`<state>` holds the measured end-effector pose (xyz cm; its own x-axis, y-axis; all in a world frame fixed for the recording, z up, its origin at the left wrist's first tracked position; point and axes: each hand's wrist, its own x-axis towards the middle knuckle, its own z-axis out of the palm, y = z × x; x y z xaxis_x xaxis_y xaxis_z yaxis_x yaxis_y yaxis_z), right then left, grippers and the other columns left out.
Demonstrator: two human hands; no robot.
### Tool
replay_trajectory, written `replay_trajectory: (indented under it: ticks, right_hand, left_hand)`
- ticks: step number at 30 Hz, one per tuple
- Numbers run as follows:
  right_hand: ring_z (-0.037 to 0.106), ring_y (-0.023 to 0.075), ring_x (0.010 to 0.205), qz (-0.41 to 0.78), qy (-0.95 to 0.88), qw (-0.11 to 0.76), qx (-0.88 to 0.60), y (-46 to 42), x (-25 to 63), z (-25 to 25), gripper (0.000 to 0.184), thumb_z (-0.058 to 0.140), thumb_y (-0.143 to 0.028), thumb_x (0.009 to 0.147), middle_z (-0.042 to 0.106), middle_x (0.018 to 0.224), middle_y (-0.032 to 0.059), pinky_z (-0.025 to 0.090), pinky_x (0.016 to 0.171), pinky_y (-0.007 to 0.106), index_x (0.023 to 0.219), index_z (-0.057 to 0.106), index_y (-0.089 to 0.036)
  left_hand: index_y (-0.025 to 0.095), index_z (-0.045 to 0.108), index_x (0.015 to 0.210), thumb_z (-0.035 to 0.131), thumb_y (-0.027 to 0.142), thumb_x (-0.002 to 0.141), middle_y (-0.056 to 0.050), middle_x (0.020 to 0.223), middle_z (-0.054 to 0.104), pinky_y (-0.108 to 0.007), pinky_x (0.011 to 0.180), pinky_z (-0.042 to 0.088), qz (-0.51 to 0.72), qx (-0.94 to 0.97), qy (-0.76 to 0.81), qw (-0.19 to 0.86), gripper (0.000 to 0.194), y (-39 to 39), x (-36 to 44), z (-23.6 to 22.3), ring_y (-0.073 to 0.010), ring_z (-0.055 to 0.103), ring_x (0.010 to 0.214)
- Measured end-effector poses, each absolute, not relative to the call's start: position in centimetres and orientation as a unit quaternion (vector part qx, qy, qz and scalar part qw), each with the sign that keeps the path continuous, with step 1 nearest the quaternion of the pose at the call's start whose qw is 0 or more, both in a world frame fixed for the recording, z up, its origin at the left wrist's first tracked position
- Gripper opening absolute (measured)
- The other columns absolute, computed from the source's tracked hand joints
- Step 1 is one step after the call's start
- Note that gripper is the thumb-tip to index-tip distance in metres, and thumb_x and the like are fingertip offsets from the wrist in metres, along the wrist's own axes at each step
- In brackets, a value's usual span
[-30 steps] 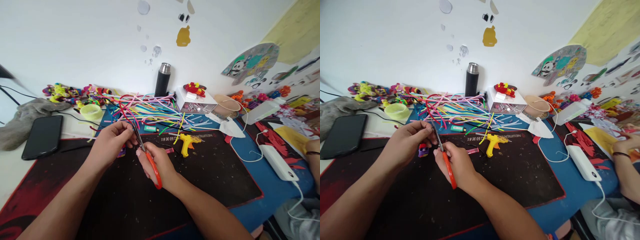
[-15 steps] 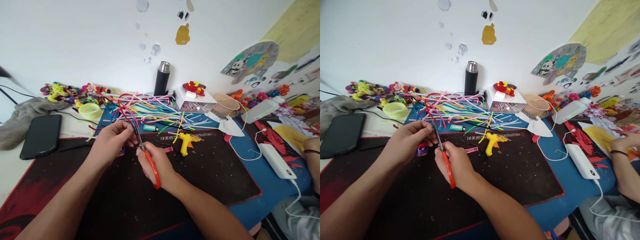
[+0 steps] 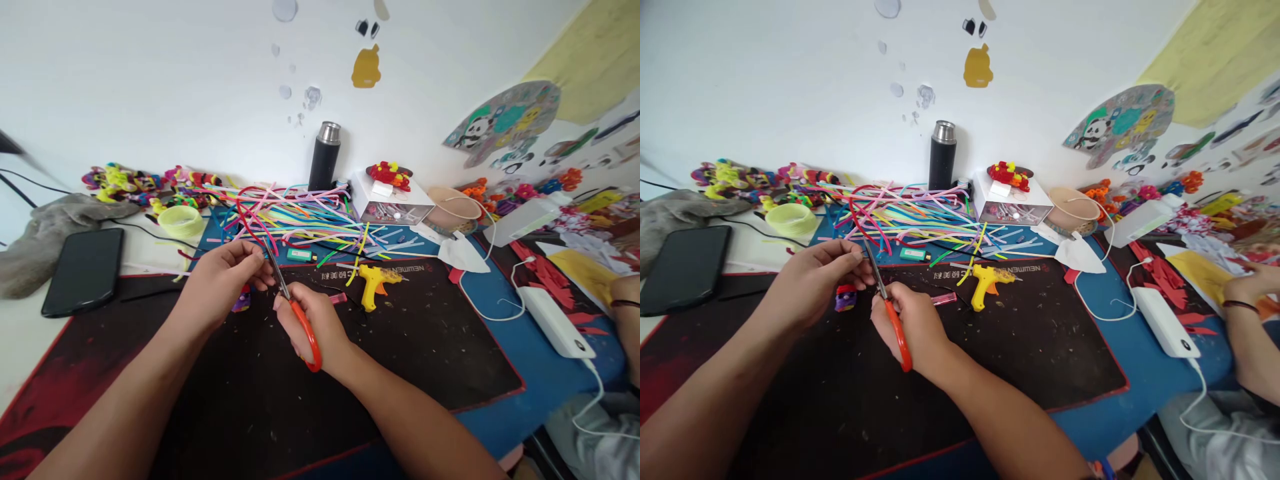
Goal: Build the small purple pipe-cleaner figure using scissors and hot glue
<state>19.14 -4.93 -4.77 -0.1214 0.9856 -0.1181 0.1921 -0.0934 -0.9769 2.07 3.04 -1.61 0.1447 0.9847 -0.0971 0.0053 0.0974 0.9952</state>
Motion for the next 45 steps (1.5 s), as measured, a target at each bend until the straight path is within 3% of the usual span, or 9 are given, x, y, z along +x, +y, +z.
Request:
replay_trajectory:
  ticks: [6,12,19,24,30,36,45]
  right_hand:
    - [0.050,0.0113,0.038,0.555,-0.520,0.406,-0.506,-4.7,19.5,-5.7,0.028,0.071,-0.048,0.106,0.051,0.055,-0.0108,0.038,0.039,0.021,0.094,0.060,-0.026]
    - [0.058,0.0110,0.042,0.555,-0.531,0.403,-0.498,-4.7,19.9,-5.2,0.033,0.071,-0.053,0.107,0.061,0.057,-0.0090,0.045,0.044,0.020,0.097,0.062,-0.024]
    - [0.072,0.0158,0.058,0.584,-0.542,0.385,-0.466,-4.7,20.0,-5.1,0.041,0.076,-0.062,0.104,0.072,0.065,-0.0038,0.056,0.063,0.025,0.107,0.068,-0.023]
    - [0.081,0.0191,0.078,0.632,-0.510,0.395,-0.429,-4.7,19.9,-4.9,0.054,0.080,-0.072,0.097,0.079,0.084,0.0021,0.063,0.077,0.031,0.110,0.067,-0.022]
    - [0.064,0.0112,0.047,0.619,-0.514,0.395,-0.444,-4.8,20.0,-4.9,0.048,0.072,-0.070,0.104,0.071,0.075,-0.0043,0.047,0.046,0.021,0.111,0.066,-0.022]
    - [0.058,0.0098,0.044,0.582,-0.542,0.384,-0.469,-5.0,19.9,-4.4,0.039,0.075,-0.060,0.104,0.060,0.066,-0.0088,0.046,0.046,0.021,0.101,0.064,-0.023]
    - [0.052,0.0095,0.040,0.567,-0.553,0.381,-0.476,-5.1,19.7,-4.3,0.039,0.072,-0.061,0.106,0.055,0.058,-0.0109,0.042,0.047,0.022,0.099,0.063,-0.024]
  left_hand:
    - [0.021,0.071,0.079,0.085,0.037,0.078,-0.004,0.074,0.080,-0.030,0.062,0.061,0.441,0.506,0.485,0.561,0.021,3.1,2.1,-1.6,-0.0189,0.073,0.063]
    - [0.021,0.070,0.079,0.085,0.036,0.080,-0.003,0.074,0.079,-0.031,0.062,0.062,0.458,0.498,0.490,0.550,0.020,3.0,2.2,-1.5,-0.0190,0.073,0.062]
    - [0.023,0.070,0.076,0.082,0.034,0.082,-0.002,0.073,0.075,-0.030,0.062,0.061,0.479,0.487,0.495,0.537,0.019,3.0,2.3,-0.9,-0.0180,0.070,0.061]
    - [0.022,0.069,0.078,0.083,0.035,0.084,-0.001,0.072,0.072,-0.029,0.061,0.059,0.503,0.469,0.493,0.533,0.020,3.1,2.2,-0.6,-0.0161,0.067,0.060]
    - [0.020,0.068,0.080,0.083,0.036,0.087,0.001,0.073,0.071,-0.028,0.063,0.058,0.503,0.471,0.491,0.533,0.023,2.9,2.0,-0.7,-0.0150,0.067,0.063]
    - [0.021,0.069,0.080,0.082,0.034,0.087,0.001,0.072,0.073,-0.029,0.063,0.058,0.496,0.483,0.491,0.529,0.020,2.8,2.1,-0.7,-0.0154,0.067,0.061]
    - [0.024,0.071,0.075,0.080,0.033,0.087,-0.001,0.069,0.072,-0.030,0.061,0.059,0.490,0.502,0.500,0.508,0.018,2.8,2.4,-0.8,-0.0182,0.068,0.060]
